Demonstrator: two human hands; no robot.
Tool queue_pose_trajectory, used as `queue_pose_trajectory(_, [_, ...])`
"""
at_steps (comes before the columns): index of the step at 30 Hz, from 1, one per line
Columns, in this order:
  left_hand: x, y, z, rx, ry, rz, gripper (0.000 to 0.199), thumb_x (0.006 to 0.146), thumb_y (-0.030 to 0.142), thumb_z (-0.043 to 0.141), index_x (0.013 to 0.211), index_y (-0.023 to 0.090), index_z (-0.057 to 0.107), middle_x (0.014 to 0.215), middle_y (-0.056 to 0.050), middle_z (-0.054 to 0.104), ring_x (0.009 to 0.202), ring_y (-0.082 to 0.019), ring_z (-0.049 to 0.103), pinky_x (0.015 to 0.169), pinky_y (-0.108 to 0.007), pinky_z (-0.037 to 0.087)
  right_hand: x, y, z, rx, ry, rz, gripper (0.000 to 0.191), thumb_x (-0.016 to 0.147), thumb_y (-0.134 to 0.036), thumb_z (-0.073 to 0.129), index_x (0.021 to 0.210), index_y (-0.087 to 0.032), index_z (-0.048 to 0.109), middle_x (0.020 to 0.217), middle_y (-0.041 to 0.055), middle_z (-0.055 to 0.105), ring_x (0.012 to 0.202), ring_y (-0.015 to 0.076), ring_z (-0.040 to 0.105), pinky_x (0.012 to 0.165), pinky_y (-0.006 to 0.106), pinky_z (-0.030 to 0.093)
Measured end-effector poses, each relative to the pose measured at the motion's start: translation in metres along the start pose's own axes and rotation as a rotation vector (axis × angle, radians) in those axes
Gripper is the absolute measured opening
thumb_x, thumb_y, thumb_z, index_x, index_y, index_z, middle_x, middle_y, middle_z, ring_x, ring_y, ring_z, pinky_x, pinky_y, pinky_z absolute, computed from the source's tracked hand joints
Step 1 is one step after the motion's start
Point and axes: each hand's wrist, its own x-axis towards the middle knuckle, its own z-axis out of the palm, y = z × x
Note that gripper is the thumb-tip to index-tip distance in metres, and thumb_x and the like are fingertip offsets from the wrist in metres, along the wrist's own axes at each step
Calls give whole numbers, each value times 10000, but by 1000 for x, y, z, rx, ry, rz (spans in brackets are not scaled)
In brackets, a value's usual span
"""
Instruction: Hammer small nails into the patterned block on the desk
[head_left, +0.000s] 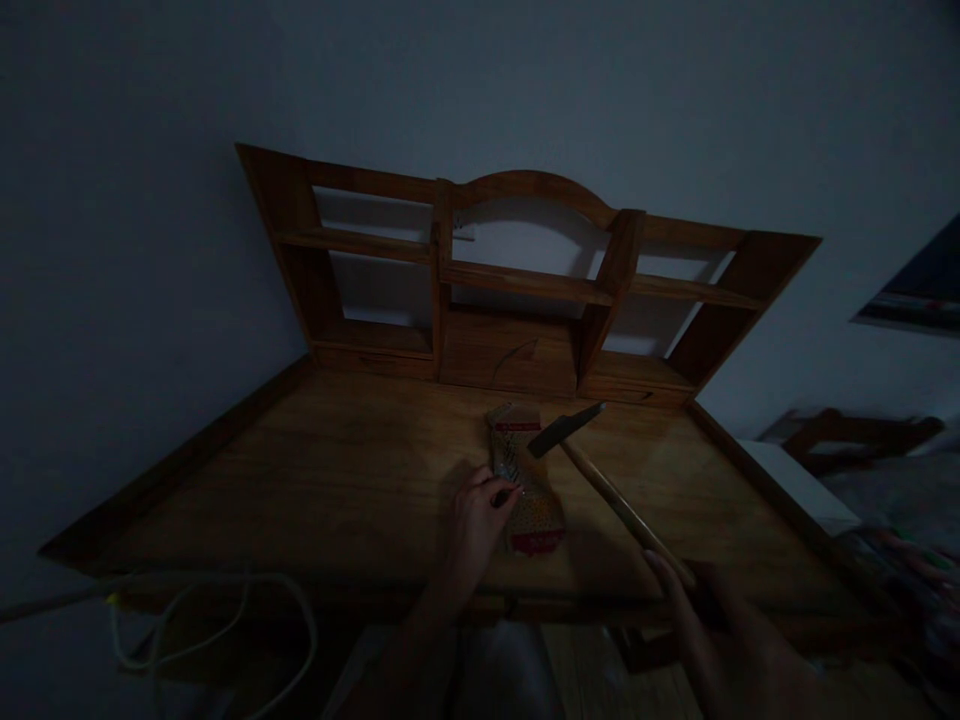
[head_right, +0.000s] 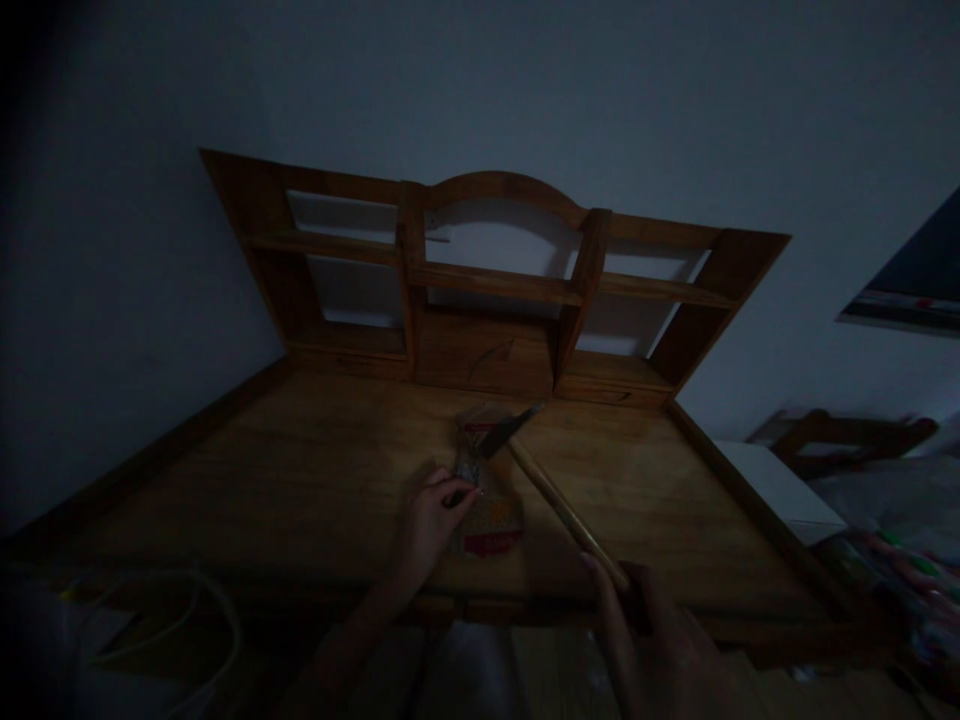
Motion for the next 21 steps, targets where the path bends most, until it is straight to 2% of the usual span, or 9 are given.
queue_pose_trajectory(3, [0, 0, 0, 3, -21, -6, 110, 827, 252, 650, 765, 196, 722, 757, -10, 560, 728, -130, 565, 609, -217, 409, 1, 3, 1, -49, 44, 3, 526, 829, -700, 477, 930, -237, 705, 617, 25, 668, 520, 212, 648, 402, 248, 383])
queue_pose_trajectory(6, [0, -1, 0, 12, -30, -12, 118, 833, 249, 644, 766, 193, 723, 750, -9, 557, 715, -126, 564, 609, -217, 407, -1, 8, 2, -74, 47, -39, 532, 879, -657, 427, 982, -219, 711, 631, 46, 674, 520, 206, 647, 422, 255, 397])
queue_pose_trajectory(9, [0, -2, 1, 15, -22, 5, 120, 836, 254, 642, 773, 195, 727, 740, -7, 556, 707, -125, 564, 603, -217, 401, -5, 9, 2, -77, 32, -51, 497, 871, -645, 466, 959, -221, 710, 608, 30, 661, 520, 194, 642, 440, 249, 405])
queue_pose_trajectory(15, [-1, -2, 0, 16, -26, -12, 102, 824, 254, 656, 781, 202, 732, 754, -7, 579, 708, -125, 567, 606, -216, 403, -10, 1, 3, -71, -34, -204, 496, 881, -654, 429, 948, -242, 697, 687, 22, 694, 573, 199, 651, 466, 265, 403])
queue_pose_trajectory(17, [-1, -1, 0, 25, -31, -14, 105, 827, 260, 656, 783, 205, 734, 753, -3, 581, 711, -122, 568, 618, -216, 406, -10, -1, 4, -52, -40, -173, 491, 881, -657, 426, 951, -253, 698, 699, 18, 700, 571, 197, 651, 472, 264, 408])
queue_pose_trajectory(21, [0, -2, 0, 35, -32, -6, 115, 831, 261, 655, 775, 200, 735, 757, -8, 583, 745, -128, 573, 633, -218, 407, -6, -4, 3, 42, -16, 9, 505, 826, -706, 476, 917, -263, 698, 649, 10, 684, 563, 195, 656, 463, 243, 407])
